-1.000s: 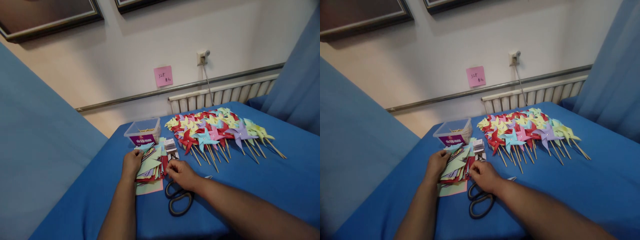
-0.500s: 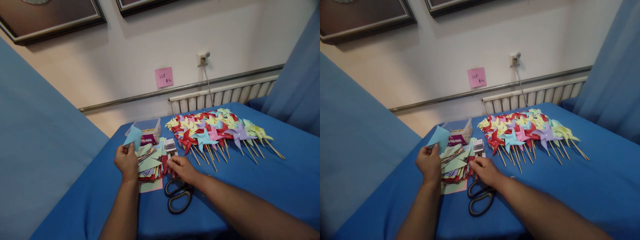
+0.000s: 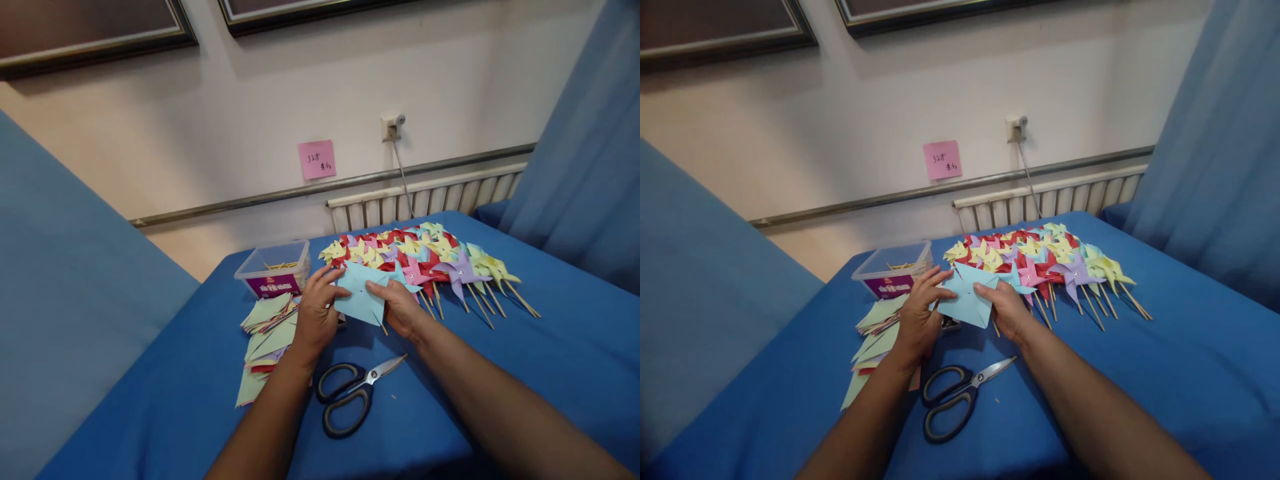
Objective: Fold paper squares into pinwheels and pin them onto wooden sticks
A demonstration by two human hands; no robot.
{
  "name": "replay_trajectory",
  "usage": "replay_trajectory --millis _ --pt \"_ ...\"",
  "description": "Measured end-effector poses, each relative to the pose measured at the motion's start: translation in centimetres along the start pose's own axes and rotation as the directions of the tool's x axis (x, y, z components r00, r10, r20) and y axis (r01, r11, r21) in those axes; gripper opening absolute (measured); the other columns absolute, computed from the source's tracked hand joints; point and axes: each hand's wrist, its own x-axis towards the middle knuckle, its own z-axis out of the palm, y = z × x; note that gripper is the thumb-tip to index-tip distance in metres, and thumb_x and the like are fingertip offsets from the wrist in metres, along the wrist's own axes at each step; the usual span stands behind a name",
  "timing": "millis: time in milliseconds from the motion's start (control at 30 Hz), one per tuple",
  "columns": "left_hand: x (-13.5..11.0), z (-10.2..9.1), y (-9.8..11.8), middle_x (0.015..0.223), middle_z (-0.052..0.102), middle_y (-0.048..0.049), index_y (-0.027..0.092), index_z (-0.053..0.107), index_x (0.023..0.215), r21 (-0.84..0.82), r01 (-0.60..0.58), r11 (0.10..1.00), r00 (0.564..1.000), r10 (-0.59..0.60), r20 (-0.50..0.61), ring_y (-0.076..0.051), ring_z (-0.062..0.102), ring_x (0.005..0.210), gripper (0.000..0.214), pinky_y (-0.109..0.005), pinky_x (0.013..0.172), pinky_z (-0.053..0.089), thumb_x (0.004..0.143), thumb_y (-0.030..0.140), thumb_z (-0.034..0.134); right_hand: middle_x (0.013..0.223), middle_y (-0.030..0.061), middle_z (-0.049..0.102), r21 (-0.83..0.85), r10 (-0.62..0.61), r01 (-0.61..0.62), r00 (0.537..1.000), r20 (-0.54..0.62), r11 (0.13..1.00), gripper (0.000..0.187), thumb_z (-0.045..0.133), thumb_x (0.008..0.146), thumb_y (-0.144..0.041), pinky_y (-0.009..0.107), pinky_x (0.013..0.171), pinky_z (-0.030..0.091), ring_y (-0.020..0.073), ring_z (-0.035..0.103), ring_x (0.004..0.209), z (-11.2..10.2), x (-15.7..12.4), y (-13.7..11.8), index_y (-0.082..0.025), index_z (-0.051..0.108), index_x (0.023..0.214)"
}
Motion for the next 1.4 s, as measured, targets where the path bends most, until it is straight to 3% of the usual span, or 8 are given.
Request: replay_trajectory --millis 133,267,433,800,1033,1200,1300,1400 --pt "-0.7 1.4 -1.6 0.125 0.067 -0.0095 0.022 0.069 0.108 -0.338 0.236 0.911 0.925 -0.317 -0.209 -0.025 0.060 0.116 0.029 -0.044 0.102 0.043 0.079 0.023 0.066 0.088 0.0091 0.078 0.001 -0.068 0.068 0.993 -0.091 0.998 0.040 0.084 0.063 -0.043 0.038 0.076 0.055 0.0266 0.071 0.079 -0.2 0.4 2.0 -0.016 0.075 0.090" --pt "-2.2 2.4 -1.9 0.109 0.071 -0.0111 0.017 0.067 0.107 -0.713 0.392 0.581 0.784 -0.616 -0.070 -0.022 0.068 0.095 0.037 -0.034 0.083 0.053 0.081 0.044 0.066 0.086 0.0066 0.078 -0.049 -0.148 0.141 0.967 -0.209 0.989 0.038 0.086 0.061 -0.044 0.037 0.077 0.055 0.0249 0.071 0.079 0.2 0.6 3.3 -0.017 0.077 0.087" --pt "-3.0 2.5 -2.1 0.084 0.073 -0.0059 0.014 0.070 0.099 -0.664 0.521 0.536 0.768 -0.633 0.091 -0.017 0.066 0.067 0.041 -0.028 0.065 0.053 0.070 0.042 0.079 0.084 0.0052 0.078 -0.048 -0.163 0.156 0.962 -0.218 0.987 0.037 0.085 0.063 -0.043 0.038 0.074 0.055 0.0236 0.071 0.074 1.0 0.2 3.8 -0.018 0.076 0.088" --pt "-3.0 2.7 -1.7 0.077 0.073 -0.0069 0.011 0.071 0.095 -0.628 0.548 0.553 0.736 -0.675 0.048 -0.018 0.065 0.061 0.044 -0.031 0.061 0.054 0.065 0.042 0.082 0.066 -0.0009 0.070 -0.095 -0.180 0.162 0.956 -0.232 0.982 0.031 0.083 0.066 -0.045 0.031 0.064 0.050 0.0169 0.062 0.062 0.8 -0.4 4.1 -0.020 0.071 0.078" --pt "-3.4 3.1 -1.9 0.077 0.073 -0.0074 0.012 0.072 0.094 -0.558 0.581 0.593 0.745 -0.664 0.070 -0.019 0.066 0.064 0.044 -0.031 0.063 0.053 0.070 0.048 0.077 0.071 0.0004 0.072 -0.111 -0.197 0.173 0.944 -0.265 0.979 0.032 0.083 0.065 -0.046 0.033 0.066 0.052 0.0184 0.065 0.065 0.9 -0.3 4.0 -0.019 0.070 0.076" --pt "-3.3 2.2 -0.8 0.073 0.070 -0.0057 0.014 0.068 0.085 -0.345 0.521 0.781 0.839 -0.542 0.041 -0.018 0.065 0.065 0.036 -0.031 0.065 0.053 0.080 0.050 0.065 0.092 0.0051 0.077 -0.066 -0.273 0.265 0.925 -0.264 0.962 0.035 0.080 0.070 -0.044 0.037 0.075 0.054 0.0223 0.069 0.079 0.7 -0.1 3.8 -0.019 0.072 0.093" --pt "-3.5 0.2 -0.3 0.102 0.072 -0.0101 0.017 0.065 0.110 -0.010 0.375 0.927 0.917 -0.373 -0.141 -0.023 0.068 0.089 0.037 -0.038 0.082 0.054 0.081 0.041 0.064 0.092 0.0055 0.077 -0.076 -0.256 0.245 0.913 -0.318 0.967 0.038 0.080 0.070 -0.044 0.039 0.076 0.054 0.0228 0.069 0.078 0.1 0.3 3.9 -0.018 0.072 0.096" --pt "-4.6 -2.2 -0.8 0.130 0.062 -0.0139 0.018 0.064 0.116 0.488 0.266 0.831 0.964 -0.215 -0.158 -0.031 0.053 0.125 0.041 -0.047 0.108 0.038 0.078 0.034 0.066 0.091 0.0059 0.077 -0.100 -0.244 0.223 0.909 -0.336 0.970 0.038 0.079 0.071 -0.045 0.040 0.078 0.053 0.0231 0.069 0.079 -0.2 0.4 4.2 -0.017 0.072 0.095"
